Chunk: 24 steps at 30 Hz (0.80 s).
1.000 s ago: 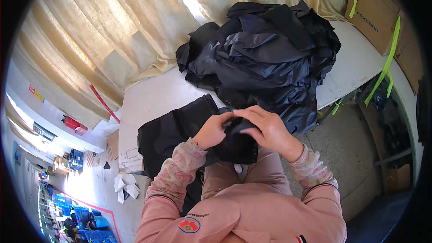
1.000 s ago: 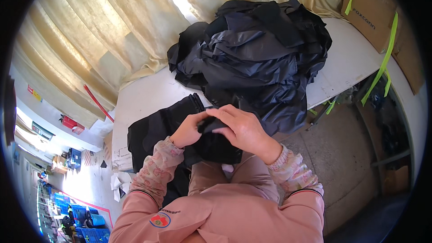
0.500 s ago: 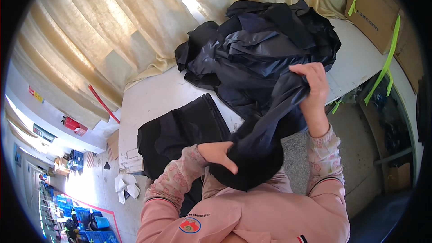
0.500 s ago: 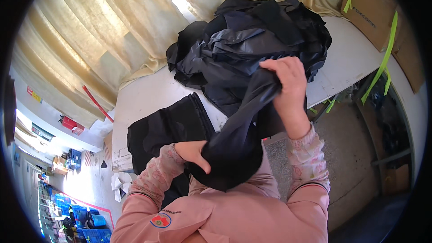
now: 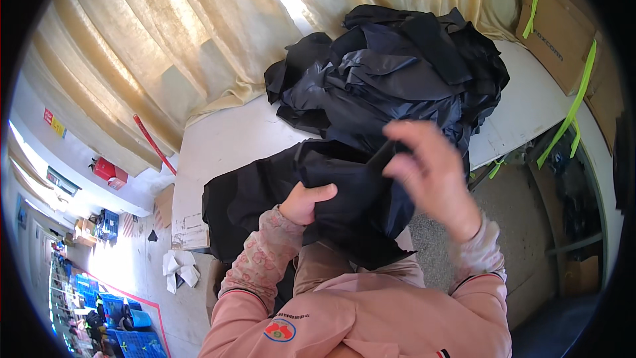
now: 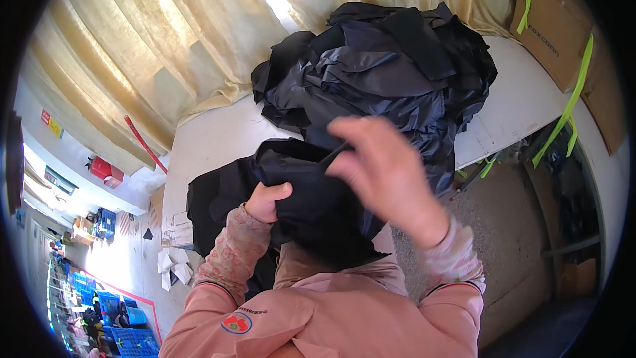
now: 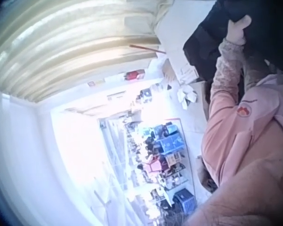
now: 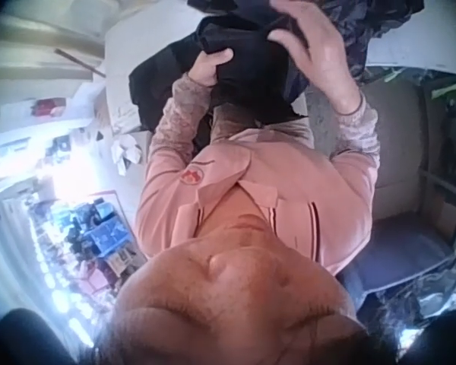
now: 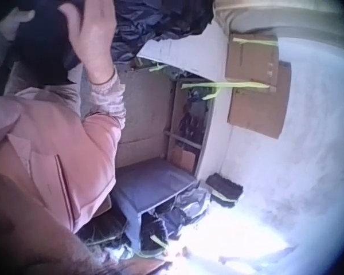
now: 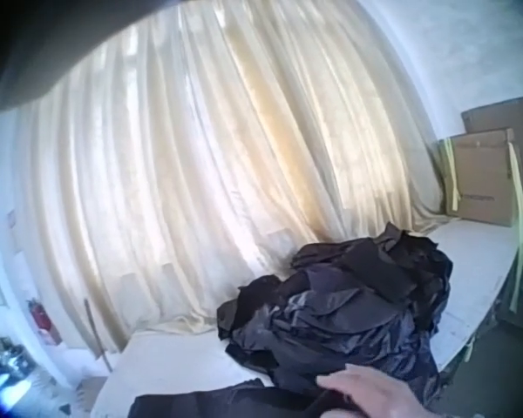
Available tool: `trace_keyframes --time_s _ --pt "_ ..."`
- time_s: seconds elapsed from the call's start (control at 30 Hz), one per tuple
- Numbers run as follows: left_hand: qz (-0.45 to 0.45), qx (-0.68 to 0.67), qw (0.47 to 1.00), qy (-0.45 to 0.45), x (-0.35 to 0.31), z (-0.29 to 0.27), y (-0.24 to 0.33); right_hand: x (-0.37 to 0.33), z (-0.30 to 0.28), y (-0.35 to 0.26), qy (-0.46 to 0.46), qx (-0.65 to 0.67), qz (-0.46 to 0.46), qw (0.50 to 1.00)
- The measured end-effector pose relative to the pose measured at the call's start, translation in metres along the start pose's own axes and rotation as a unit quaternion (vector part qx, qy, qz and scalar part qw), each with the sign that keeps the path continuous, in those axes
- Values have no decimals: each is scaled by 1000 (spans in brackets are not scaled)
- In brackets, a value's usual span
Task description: Inspecting and organizing black fabric pieces on a workbench.
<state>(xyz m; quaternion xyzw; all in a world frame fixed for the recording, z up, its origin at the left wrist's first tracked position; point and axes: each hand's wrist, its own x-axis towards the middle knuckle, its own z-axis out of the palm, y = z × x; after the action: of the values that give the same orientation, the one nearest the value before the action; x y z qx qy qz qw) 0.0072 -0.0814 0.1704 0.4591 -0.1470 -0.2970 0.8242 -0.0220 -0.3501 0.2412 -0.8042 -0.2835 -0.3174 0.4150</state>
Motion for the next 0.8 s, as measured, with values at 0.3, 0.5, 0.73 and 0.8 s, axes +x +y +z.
trace_keyframes --time_s 0.3,0.5,0.73,0.8 --pt "118 161 974 108 12 12 0 -19 49 10 -35 -78 -77 993" --pt "234 -16 965 120 -8 -2 31 -9 17 10 -75 -112 -70 988" --pt "175 570 803 -1 -12 -6 61 -6 3 19 -139 -105 -102 980" --pt "159 558 805 122 -8 -17 59 -1 -1 17 -154 -128 -90 976"
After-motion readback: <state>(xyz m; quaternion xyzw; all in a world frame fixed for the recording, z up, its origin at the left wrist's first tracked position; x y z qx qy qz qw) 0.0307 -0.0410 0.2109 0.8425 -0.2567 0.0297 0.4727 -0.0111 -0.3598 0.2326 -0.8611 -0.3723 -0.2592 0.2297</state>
